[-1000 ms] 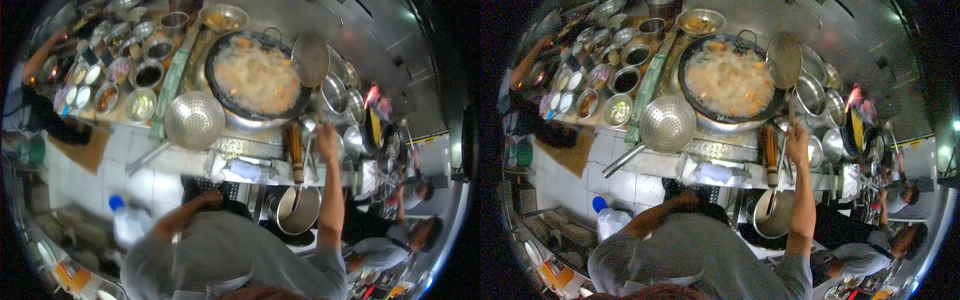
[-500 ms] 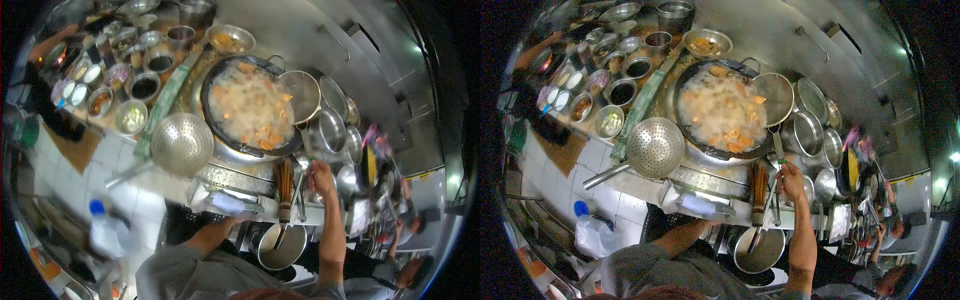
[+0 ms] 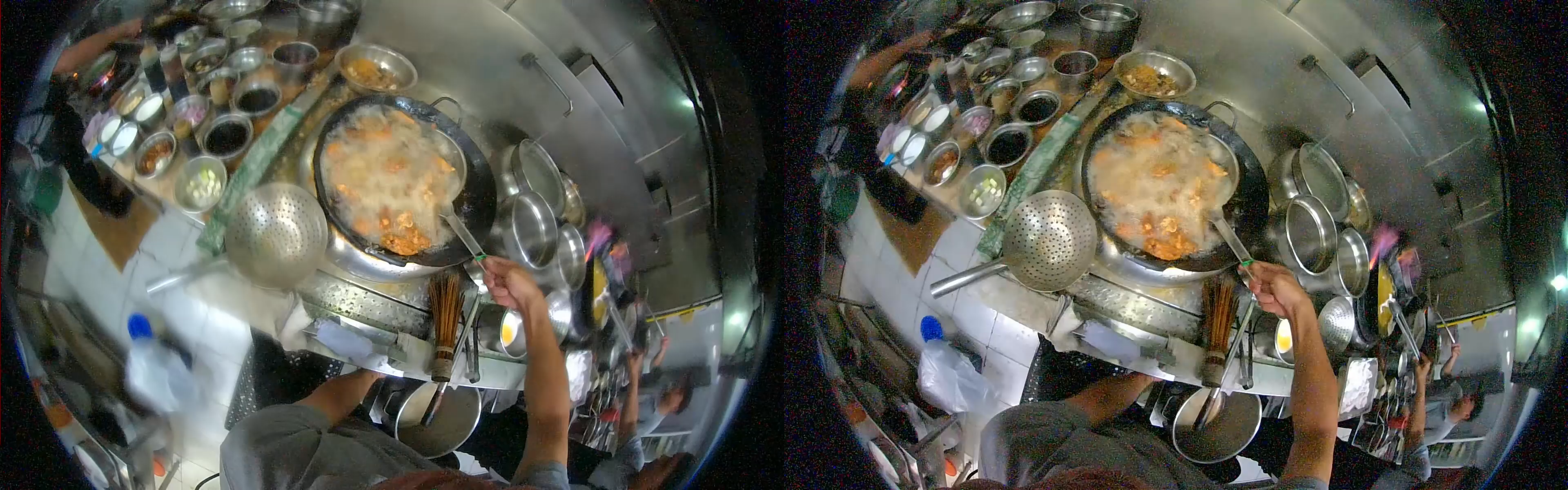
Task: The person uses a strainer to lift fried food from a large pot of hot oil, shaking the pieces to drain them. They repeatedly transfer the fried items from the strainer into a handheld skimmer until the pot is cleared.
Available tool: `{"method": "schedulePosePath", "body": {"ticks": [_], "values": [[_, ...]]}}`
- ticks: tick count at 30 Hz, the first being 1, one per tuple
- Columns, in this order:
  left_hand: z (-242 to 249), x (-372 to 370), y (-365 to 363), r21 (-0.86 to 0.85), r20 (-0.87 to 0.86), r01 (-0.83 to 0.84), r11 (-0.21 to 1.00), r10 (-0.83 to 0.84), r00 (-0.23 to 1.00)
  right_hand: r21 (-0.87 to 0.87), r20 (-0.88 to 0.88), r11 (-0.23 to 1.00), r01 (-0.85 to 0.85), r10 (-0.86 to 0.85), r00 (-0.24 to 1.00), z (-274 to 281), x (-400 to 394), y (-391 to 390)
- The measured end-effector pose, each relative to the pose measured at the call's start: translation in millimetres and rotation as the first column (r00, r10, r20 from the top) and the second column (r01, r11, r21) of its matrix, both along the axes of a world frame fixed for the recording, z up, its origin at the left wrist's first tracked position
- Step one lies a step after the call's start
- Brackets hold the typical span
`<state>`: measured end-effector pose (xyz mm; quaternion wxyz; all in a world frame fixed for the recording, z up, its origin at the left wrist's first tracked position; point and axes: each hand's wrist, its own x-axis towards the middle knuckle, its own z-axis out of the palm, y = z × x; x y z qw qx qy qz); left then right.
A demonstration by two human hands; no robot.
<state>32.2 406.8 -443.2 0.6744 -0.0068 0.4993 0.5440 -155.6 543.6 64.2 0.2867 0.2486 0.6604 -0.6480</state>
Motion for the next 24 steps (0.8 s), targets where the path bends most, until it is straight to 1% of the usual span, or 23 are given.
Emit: {"method": "schedulePosePath", "body": {"ticks": [1, 3, 5, 7, 8, 9, 11, 13, 15, 17, 19, 24], "values": [[-0.6, 1.2, 1.9, 0.000, 0.001, -0.002, 1.000, 0.002, 1.000, 0.000, 0.000, 1.000, -0.004, 0.004, 1.000, -5.7, -1.5, 0.8], [-2.3, 2.2, 6.1, -0.005, 0.002, -0.011, 1.000, 0.011, 1.000, -0.121, -0.028, 0.992, 0.021, -0.024, 0.999, -15.2, -0.3, 1.3], [-3.5, 2.6, 8.7, -0.004, 0.001, -0.020, 1.000, 0.020, 1.000, -0.101, -0.054, 0.995, 0.000, -0.006, 0.999, -18.6, 4.0, -4.8], [-5.0, 3.4, 10.9, -0.003, 0.001, -0.029, 1.000, 0.029, 1.000, -0.130, -0.150, 0.991, 0.036, -0.055, 0.987, -17.7, 10.5, -24.5], [-6.0, 4.7, 12.4, -0.005, 0.000, -0.030, 1.000, 0.030, 1.000, -0.171, -0.147, 0.984, 0.050, -0.076, 0.986, -22.9, 11.1, -29.2], [-7.1, 5.7, 14.1, -0.005, 0.000, -0.031, 1.000, 0.031, 1.000, -0.171, -0.145, 0.984, 0.056, -0.081, 0.986, -28.1, 12.4, -31.0], [-8.2, 7.9, 16.2, -0.011, 0.001, -0.033, 0.999, 0.033, 0.999, -0.272, -0.189, 0.960, 0.070, -0.125, 0.974, -37.5, 14.3, -34.0], [-8.9, 8.5, 16.2, -0.010, 0.002, -0.037, 0.999, 0.037, 0.999, -0.248, -0.206, 0.965, 0.088, -0.141, 0.968, -42.8, 20.6, -38.9], [-9.9, 8.7, 18.2, -0.011, 0.003, -0.042, 0.999, 0.042, 0.999, -0.260, -0.278, 0.961, 0.097, -0.171, 0.945, -45.8, 27.6, -42.9], [-11.2, 11.7, 19.7, -0.010, 0.006, -0.040, 0.999, 0.040, 0.999, -0.239, -0.283, 0.964, 0.115, -0.183, 0.941, -47.7, 34.4, -44.0], [-13.0, 13.4, 21.6, -0.006, 0.007, -0.039, 0.999, 0.039, 0.999, -0.159, -0.299, 0.978, 0.135, -0.178, 0.937, -45.5, 39.7, -45.9], [-23.0, 15.2, 14.8, 0.015, 0.006, -0.049, 0.999, 0.049, 0.999, -0.081, -0.349, 0.986, 0.143, -0.162, 0.923, -30.4, 54.7, -50.7]]}}
